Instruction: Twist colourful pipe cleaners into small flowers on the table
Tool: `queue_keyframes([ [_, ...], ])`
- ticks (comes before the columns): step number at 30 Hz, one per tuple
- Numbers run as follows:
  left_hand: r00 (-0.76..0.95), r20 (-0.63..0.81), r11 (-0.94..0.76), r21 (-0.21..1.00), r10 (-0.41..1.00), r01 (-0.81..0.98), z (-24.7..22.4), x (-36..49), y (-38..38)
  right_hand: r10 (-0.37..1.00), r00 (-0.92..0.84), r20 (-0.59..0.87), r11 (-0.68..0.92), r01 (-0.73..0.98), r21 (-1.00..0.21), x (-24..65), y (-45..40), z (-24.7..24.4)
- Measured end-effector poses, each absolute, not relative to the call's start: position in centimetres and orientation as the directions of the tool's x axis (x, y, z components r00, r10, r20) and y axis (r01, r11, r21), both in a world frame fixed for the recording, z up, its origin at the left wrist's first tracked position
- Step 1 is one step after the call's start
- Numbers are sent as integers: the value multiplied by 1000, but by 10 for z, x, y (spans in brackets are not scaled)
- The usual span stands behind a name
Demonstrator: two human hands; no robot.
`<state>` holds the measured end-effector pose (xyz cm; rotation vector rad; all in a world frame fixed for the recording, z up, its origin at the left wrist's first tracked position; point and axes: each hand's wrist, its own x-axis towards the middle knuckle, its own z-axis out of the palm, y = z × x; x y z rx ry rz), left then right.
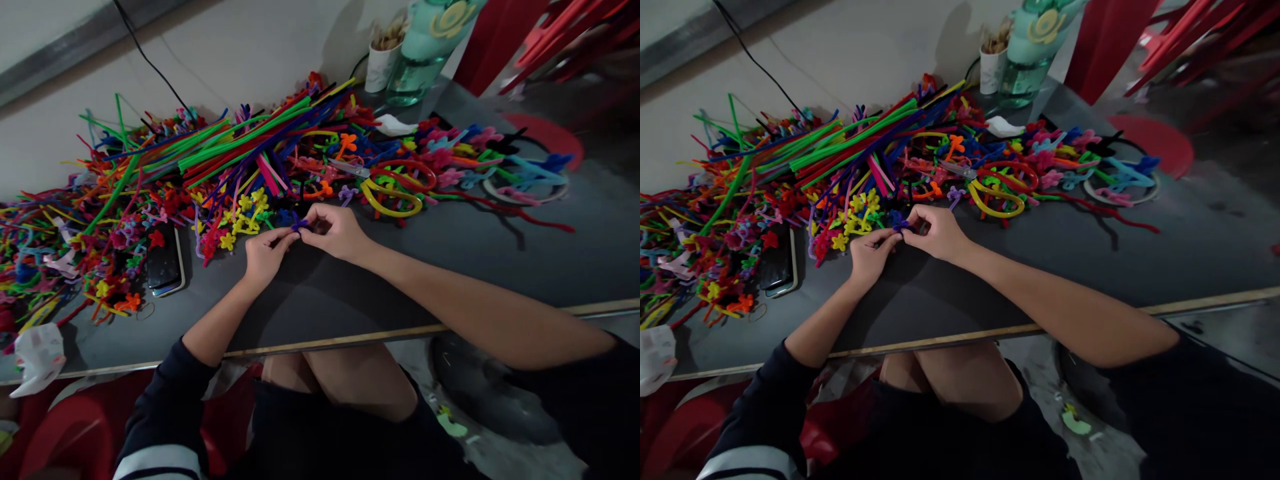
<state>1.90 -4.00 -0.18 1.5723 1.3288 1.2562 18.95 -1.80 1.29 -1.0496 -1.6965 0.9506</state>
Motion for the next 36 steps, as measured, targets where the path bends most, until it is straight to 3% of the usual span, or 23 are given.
queue_keyframes([
  [7,43,128,-134,974,991,183,-2,19,-31,935,-191,300,343,259,-903,190,-14,14],
  [10,28,133,-136,975,991,173,-3,20,-30,972,-198,125,140,66,-988,184,-13,8],
  [13,18,156,-157,972,988,173,-4,21,-31,968,-244,-56,-85,-110,-990,180,-11,5],
  [19,43,176,-181,971,983,155,-1,19,-29,961,-246,-124,-181,-228,-957,188,-2,7],
  [27,99,82,-92,990,992,108,-2,16,-24,938,-345,-46,-107,-160,-981,191,-1,6],
  [32,27,94,-97,984,995,147,-2,18,-25,953,-301,2,10,25,-1000,187,-4,2],
  [36,58,95,-103,980,994,168,-3,19,-23,962,-269,38,54,52,-997,186,-5,-1],
])
